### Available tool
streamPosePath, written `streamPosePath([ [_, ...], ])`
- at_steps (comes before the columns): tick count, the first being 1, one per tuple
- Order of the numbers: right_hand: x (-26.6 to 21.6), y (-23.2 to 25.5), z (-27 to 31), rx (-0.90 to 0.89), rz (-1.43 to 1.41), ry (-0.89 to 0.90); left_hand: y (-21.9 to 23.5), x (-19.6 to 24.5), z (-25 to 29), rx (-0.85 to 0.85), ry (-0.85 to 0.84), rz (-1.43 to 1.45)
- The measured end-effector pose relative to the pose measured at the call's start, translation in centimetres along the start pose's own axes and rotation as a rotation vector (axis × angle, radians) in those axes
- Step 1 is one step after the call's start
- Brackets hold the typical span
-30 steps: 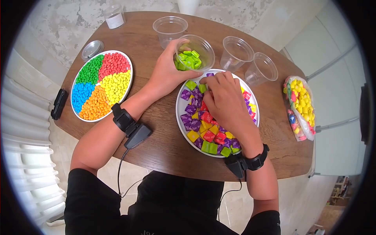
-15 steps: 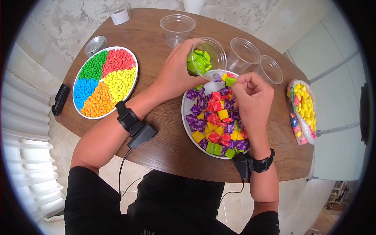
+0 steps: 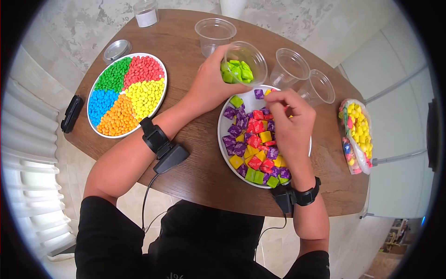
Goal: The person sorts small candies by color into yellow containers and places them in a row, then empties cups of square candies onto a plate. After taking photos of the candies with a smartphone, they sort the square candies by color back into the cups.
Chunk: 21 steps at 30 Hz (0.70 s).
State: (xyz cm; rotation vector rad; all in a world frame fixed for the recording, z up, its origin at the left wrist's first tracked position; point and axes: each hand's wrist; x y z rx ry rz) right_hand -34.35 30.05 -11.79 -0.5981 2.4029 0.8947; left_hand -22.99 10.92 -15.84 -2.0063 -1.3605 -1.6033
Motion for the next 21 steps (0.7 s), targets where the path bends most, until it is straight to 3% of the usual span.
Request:
streamPosePath([
  [1, -0.4, 0.5, -0.4, -0.132, 0.093, 0.118, 0.0, -0.1, 0.0, 0.005, 0.048, 0.041],
  [4, -1.2, -1.0, -0.1, -0.255, 0.155, 0.241, -0.1, -0.4, -0.3, 0.027, 0.118, 0.109],
  [5, -1.1, -1.3, 0.1, -0.252, 0.155, 0.238, -0.1, -0.4, -0.4, 0.042, 0.141, 0.138],
  [7, -0.9, -1.5, 0.5, -0.429, 0.163, 0.25, -0.1, -0.7, -0.5, 0.044, 0.127, 0.126],
  [14, -1.0, -1.5, 0.6, -0.425, 0.209, 0.258, 0.1, -0.1, -0.2, 0.026, 0.106, 0.123],
  [16, -0.9, -1.3, 0.4, -0.371, 0.115, 0.147, 0.3, 0.4, -0.2, 0.028, 0.045, 0.091],
  [21, -0.9, -0.5, -0.1, -0.236, 0.111, 0.093, 0.3, 0.9, 0.0, 0.022, -0.04, 0.052],
])
Point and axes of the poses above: each hand's wrist, its own z-axis away from the middle knuckle, its own y-axis out of the back of the hand, x = y × z, and after that the axes turned 13 degrees about y, right-handed
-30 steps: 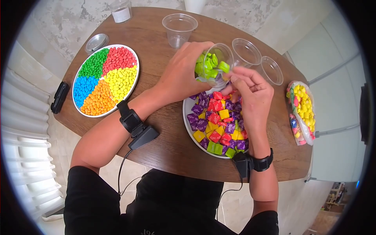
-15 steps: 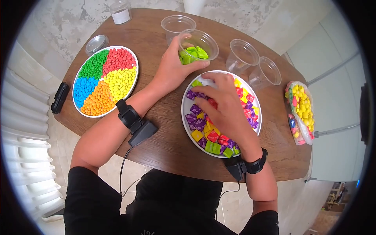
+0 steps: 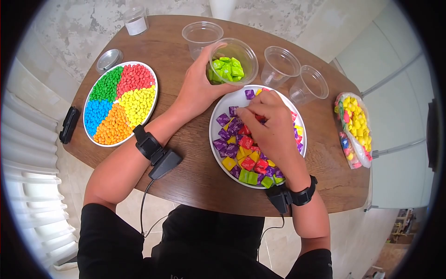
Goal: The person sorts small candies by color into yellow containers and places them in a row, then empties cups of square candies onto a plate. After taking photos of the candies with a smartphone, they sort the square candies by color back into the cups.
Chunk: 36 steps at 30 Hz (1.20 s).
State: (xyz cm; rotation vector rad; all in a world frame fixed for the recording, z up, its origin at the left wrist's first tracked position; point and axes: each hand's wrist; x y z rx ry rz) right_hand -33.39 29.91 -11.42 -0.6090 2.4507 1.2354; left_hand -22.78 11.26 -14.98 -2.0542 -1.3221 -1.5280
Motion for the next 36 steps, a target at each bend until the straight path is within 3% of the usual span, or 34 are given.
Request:
streamPosePath([
  [3, 0.1, 0.8, 0.0, 0.108, -0.001, 0.003, -0.1, 0.3, 0.1, -0.028, 0.012, 0.022],
  [5, 0.0, 1.1, 0.0, 0.171, 0.0, 0.017, -0.1, 0.3, 0.2, -0.026, -0.104, -0.063],
  [8, -0.5, 1.4, -0.4, 0.266, -0.041, -0.001, -0.1, 0.9, 0.4, -0.042, -0.139, -0.158],
  [10, -0.9, 1.1, -1.1, 0.342, -0.081, 0.099, -0.1, 0.8, 0.6, -0.046, -0.149, -0.17],
  [14, 0.3, 2.2, -0.8, 0.304, -0.028, 0.171, -0.4, 0.5, 0.6, -0.025, -0.1, -0.103],
  [17, 0.8, 4.6, -0.2, 0.396, -0.135, -0.014, -0.3, 0.1, 0.4, -0.017, -0.016, -0.037],
  [19, 0.0, 7.0, -0.2, 0.234, -0.192, -0.396, -0.2, -0.1, 0.3, -0.026, -0.004, -0.049],
  [21, 1.0, 8.0, 0.6, 0.165, -0.171, -0.408, -0.2, -0.2, 0.3, -0.02, 0.06, 0.012],
  [23, 0.7, 8.8, 1.0, -0.201, -0.027, -0.466, -0.2, -0.1, 0.3, -0.034, 0.061, -0.007],
  [25, 0.3, 8.9, 1.5, -0.261, -0.009, -0.41, -0.4, -0.3, 0.3, -0.046, 0.108, 0.09],
  [28, -1.5, 8.8, 0.9, -0.565, 0.048, -0.414, -0.4, -0.4, 0.3, -0.068, 0.148, 0.081],
  [31, -2.1, 8.3, 1.1, -0.642, 0.147, -0.372, -0.2, -0.5, 0.3, -0.091, 0.183, 0.085],
  [36, -1.9, 7.9, 1.6, -0.583, 0.244, -0.349, -0.3, -0.3, 0.4, -0.097, 0.166, 0.115],
])
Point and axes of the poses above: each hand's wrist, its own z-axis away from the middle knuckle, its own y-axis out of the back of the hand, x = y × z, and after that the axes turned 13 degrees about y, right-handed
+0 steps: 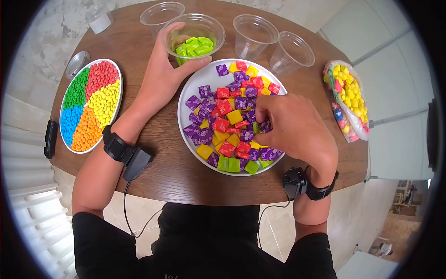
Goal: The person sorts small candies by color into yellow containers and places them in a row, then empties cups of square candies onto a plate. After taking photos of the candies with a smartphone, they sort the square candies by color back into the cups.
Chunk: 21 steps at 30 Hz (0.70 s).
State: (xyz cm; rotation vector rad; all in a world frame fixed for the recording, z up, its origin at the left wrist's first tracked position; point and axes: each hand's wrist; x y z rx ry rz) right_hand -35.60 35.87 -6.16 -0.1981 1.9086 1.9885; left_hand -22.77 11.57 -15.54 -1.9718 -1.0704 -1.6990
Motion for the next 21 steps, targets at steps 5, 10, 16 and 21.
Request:
streamPosePath([
  [5, 0.0, 0.0, -0.1, 0.014, 0.087, -0.034, 0.1, 1.0, 0.4, 0.017, -0.109, -0.122],
  [10, -0.3, 0.0, -0.5, -0.015, 0.054, -0.067, -0.5, 1.8, 1.2, -0.01, -0.172, -0.103],
  [16, 0.3, 0.4, -0.7, 0.213, -0.204, -0.036, -0.9, 1.9, 1.5, -0.033, -0.282, -0.236],
  [21, -0.8, -1.7, -2.6, 0.749, -0.659, 0.141, -1.1, 2.2, 1.8, -0.01, -0.404, -0.311],
])
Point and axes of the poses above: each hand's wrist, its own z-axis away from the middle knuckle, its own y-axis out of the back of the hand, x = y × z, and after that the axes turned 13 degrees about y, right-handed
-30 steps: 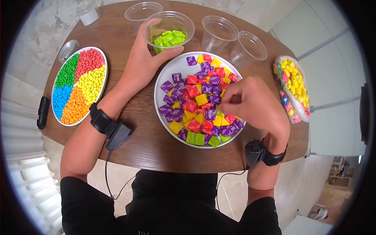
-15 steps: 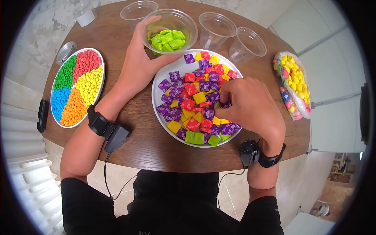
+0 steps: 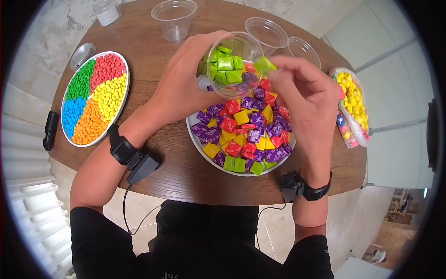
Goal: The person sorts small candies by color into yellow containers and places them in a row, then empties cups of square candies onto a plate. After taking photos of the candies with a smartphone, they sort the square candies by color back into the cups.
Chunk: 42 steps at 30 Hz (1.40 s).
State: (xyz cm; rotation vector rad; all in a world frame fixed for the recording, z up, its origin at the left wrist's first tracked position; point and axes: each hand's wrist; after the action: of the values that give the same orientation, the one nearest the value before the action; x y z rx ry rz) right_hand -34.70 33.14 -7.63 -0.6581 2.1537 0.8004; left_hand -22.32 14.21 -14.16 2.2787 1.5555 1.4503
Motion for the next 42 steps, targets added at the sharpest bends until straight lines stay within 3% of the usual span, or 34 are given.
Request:
streamPosePath([
  [3, -0.8, -1.0, -0.2, 0.175, -0.099, 0.067, 0.1, 0.1, 0.0, -0.017, -0.032, -0.011],
  [6, -1.4, -0.3, -0.1, 0.139, -0.134, -0.027, 0.0, 0.0, 0.0, -0.004, -0.038, 0.014],
  [8, -1.2, 1.2, 0.1, -0.135, 0.118, -0.103, 0.0, -0.3, 0.1, -0.029, 0.103, 0.085],
  [9, -1.5, 1.6, 0.2, -0.142, 0.114, -0.104, 0.1, -0.4, 0.1, -0.025, 0.11, 0.083],
  [11, -2.7, 2.1, 0.4, -0.557, 0.282, -0.182, 0.2, -0.4, 0.0, -0.015, 0.192, 0.13],
  [12, -3.2, 2.1, 0.6, -0.559, 0.28, -0.182, 0.3, -0.6, -0.1, -0.013, 0.195, 0.128],
  [14, -4.0, 1.7, 1.0, -0.856, 0.416, -0.025, 0.3, -0.9, -0.1, -0.008, 0.224, 0.138],
  [15, -4.4, 1.6, 1.0, -0.965, 0.448, -0.091, 0.3, -0.9, -0.1, -0.006, 0.229, 0.136],
  [18, -4.2, 1.1, 1.3, -1.067, 0.412, -0.097, 0.3, -0.8, -0.1, -0.025, 0.28, 0.171],
  [28, -3.1, 1.2, 1.6, -1.029, 0.471, -0.009, 0.3, -0.6, -0.2, -0.051, 0.277, 0.184],
  [31, -3.0, 1.1, 1.3, -1.061, 0.41, -0.087, 0.2, -0.5, -0.1, -0.049, 0.264, 0.166],
  [36, -2.4, 0.8, 2.3, -0.926, 0.503, 0.025, 0.3, -0.5, -0.1, -0.055, 0.265, 0.162],
  [42, -1.8, 0.5, 2.1, -0.886, 0.552, 0.018, 0.3, -0.4, -0.1, -0.068, 0.284, 0.199],
])
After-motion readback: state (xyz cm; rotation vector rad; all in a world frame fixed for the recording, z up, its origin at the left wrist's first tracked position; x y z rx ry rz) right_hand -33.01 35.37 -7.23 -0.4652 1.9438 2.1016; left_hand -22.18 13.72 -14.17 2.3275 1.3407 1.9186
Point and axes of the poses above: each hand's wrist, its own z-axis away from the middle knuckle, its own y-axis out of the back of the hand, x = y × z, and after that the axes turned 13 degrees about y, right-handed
